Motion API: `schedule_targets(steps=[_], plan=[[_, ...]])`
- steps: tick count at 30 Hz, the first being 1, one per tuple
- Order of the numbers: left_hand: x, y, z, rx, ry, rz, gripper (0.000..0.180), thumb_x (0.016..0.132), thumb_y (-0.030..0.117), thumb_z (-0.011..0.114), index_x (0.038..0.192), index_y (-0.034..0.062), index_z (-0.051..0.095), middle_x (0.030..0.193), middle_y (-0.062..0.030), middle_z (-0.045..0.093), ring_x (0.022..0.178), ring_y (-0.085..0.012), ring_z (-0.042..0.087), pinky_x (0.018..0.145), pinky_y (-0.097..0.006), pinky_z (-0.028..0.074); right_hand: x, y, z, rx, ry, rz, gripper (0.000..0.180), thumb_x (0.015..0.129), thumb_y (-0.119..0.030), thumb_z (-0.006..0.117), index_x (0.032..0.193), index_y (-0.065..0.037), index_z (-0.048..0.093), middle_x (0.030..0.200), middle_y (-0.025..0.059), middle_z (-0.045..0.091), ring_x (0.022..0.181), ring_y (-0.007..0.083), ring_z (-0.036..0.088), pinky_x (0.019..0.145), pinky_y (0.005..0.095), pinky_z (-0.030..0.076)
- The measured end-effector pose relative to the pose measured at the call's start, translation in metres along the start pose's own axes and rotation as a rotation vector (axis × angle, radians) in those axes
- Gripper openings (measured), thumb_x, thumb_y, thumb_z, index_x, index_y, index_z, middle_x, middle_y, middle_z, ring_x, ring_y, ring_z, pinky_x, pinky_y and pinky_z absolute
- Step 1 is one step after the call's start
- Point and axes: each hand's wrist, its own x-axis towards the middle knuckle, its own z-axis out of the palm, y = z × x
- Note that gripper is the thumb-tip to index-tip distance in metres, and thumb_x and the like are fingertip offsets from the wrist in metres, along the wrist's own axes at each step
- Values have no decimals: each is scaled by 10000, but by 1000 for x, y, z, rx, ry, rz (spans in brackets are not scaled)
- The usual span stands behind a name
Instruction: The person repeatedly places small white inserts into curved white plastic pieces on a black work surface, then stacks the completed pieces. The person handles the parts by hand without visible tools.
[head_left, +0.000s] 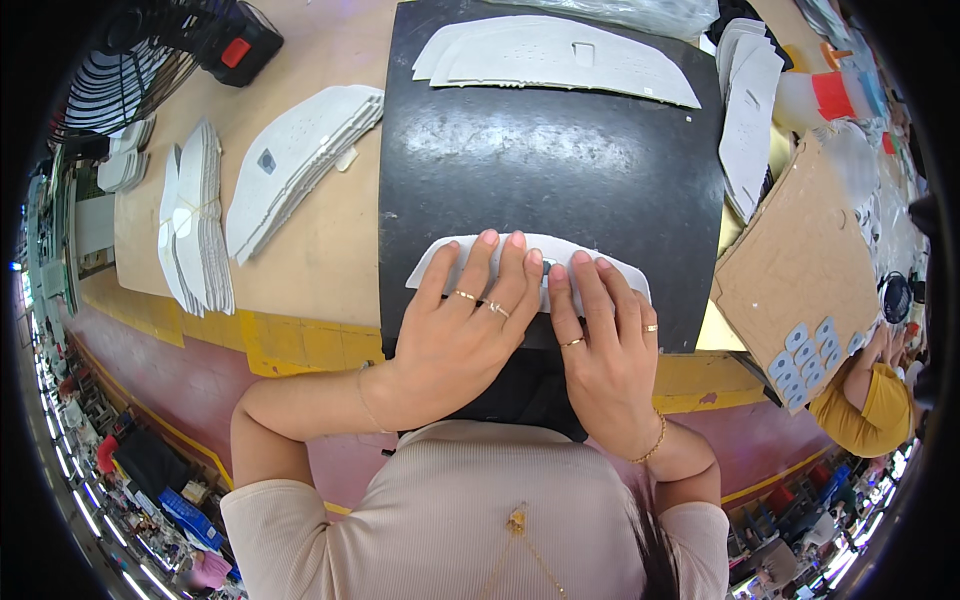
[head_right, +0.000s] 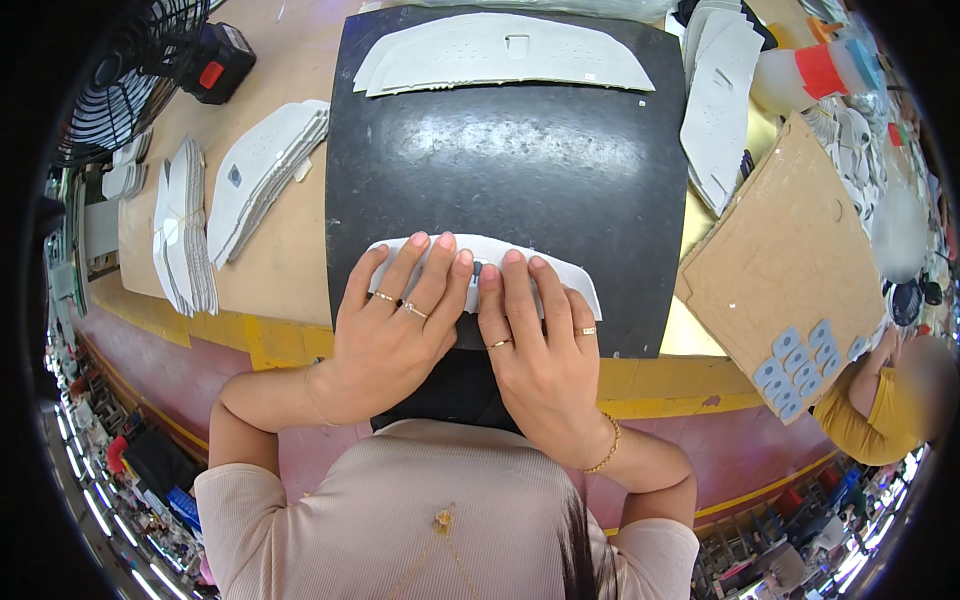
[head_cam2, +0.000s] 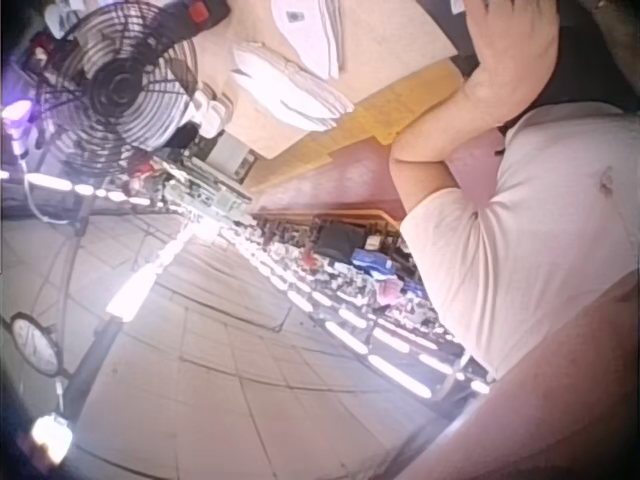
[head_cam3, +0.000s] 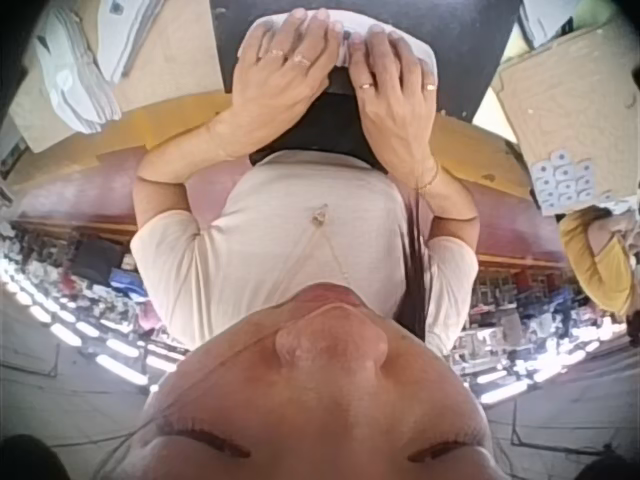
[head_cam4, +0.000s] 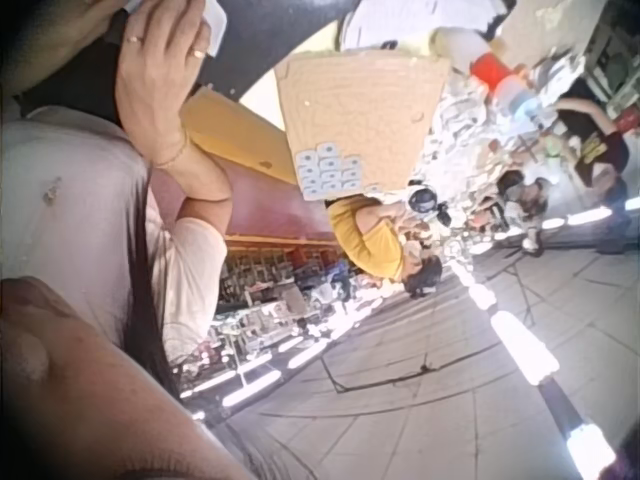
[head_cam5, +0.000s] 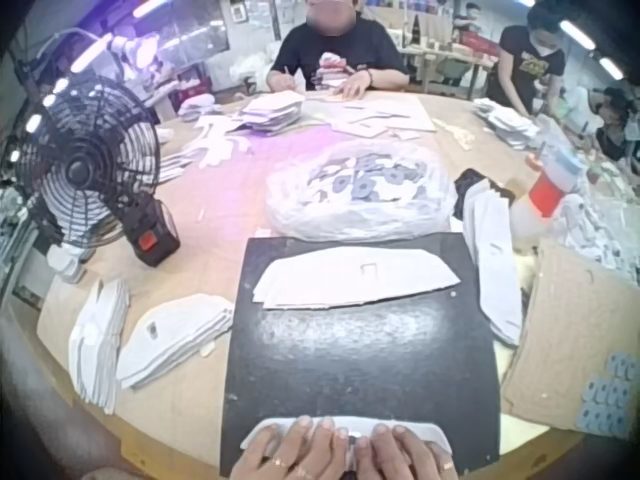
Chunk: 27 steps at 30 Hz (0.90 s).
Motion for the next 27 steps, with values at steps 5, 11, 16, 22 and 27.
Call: schedule_targets(steps=[5, 11, 16, 22, 27], plan=[[16, -35, -10, -259, -73, 83, 423, 823, 115, 694, 1238, 32, 679, 1212, -98, 644, 1117, -263, 591, 976, -444, 464, -2, 9, -3, 173, -17, 0, 451, 884, -95, 604, 1330, -108, 671, 1428, 164, 562, 1272, 348, 556, 1000, 469, 473], [19, -40, -4, -474, -15, -14, 407, 811, 63, 726, 1215, 36, 689, 1122, -87, 629, 1029, -264, 578, 935, -418, 454, -8, 5, -4, 178, -14, -9, 477, 878, -80, 595, 1339, -158, 688, 1461, 192, 527, 1278, 386, 540, 1028, 483, 459], [28, -41, -5, -613, 26, -280, 278, 894, 83, 725, 1165, 27, 714, 1081, -114, 614, 993, -317, 569, 927, -405, 457, 1, 18, -15, 438, -25, 59, 551, 848, 68, 579, 1356, -125, 675, 1461, 181, 541, 1299, 347, 548, 1067, 443, 445], [39, -30, -8, -572, 10, -335, 183, 861, 92, 752, 1026, 32, 704, 1042, -123, 591, 1006, -327, 551, 918, -427, 449, -21, 48, -33, 473, 344, 484, 601, 809, 203, 516, 1312, -72, 696, 1380, 150, 607, 1235, 341, 586, 1041, 409, 472], [37, -29, -7, -631, -34, -392, 144, 820, 56, 750, 903, 16, 640, 1005, -139, 584, 998, -347, 537, 909, -434, 430, -44, 89, -33, 272, 437, 574, 468, 855, 92, 608, 1271, -97, 708, 1352, 142, 621, 1197, 336, 594, 1028, 434, 439]])
